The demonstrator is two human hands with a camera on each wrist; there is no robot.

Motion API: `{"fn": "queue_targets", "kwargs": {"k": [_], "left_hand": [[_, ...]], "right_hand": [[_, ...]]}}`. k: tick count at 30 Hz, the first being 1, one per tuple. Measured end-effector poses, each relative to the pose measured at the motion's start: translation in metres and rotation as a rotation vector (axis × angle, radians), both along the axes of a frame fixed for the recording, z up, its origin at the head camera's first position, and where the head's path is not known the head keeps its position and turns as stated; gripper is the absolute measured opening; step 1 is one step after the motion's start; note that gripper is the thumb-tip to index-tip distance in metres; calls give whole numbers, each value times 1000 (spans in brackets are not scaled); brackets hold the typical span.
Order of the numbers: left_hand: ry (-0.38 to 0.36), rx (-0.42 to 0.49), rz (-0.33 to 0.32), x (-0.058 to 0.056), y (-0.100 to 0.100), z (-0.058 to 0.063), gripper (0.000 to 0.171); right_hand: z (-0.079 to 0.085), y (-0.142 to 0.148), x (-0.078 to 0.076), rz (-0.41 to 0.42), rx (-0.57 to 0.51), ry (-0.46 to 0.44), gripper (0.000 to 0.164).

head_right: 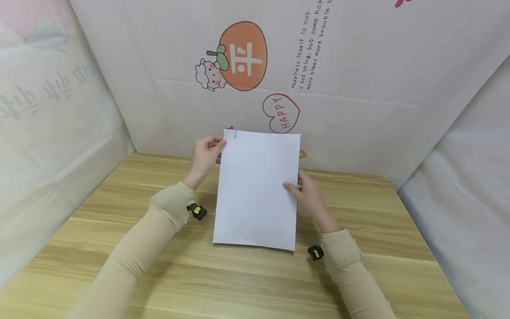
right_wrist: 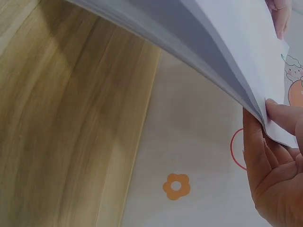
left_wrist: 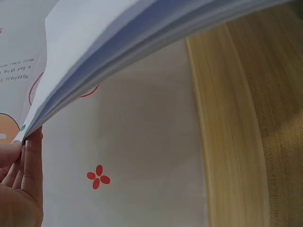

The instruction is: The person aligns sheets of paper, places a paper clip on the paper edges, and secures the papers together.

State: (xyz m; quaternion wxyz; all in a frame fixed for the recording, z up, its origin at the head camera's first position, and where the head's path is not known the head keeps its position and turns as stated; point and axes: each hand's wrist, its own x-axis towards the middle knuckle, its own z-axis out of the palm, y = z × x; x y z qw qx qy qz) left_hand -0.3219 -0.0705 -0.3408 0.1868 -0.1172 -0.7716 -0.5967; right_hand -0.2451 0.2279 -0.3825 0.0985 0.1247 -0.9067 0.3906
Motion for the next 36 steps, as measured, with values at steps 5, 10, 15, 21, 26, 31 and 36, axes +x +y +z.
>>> {"fn": "queue_targets", "kwargs": {"k": [5, 10, 15, 21, 26, 31, 36], "left_hand": [[-16, -27, 2, -3, 2, -2, 17], [-22, -38, -1, -5, 4, -6, 18], [-25, -62, -2, -5, 8, -9, 18], [-39, -85, -3, -6, 11, -11, 18], [-51, -89, -12, -8, 13, -14, 19], [-70, -108, -7, -10, 15, -19, 19], [-111, -118, -19, -11, 16, -26, 19]], "right_hand": [[3, 0, 2, -5, 13, -24, 51], [6, -2, 4, -4, 2, -68, 51], [4, -4, 3, 2, -14, -108, 50], [-3, -3, -2, -5, 15, -119, 52], [-7, -3, -4, -10, 29, -116, 52], [-10, -2, -6, -3, 10, -153, 54], [-13, -2, -8, 12, -18, -186, 54]]}}
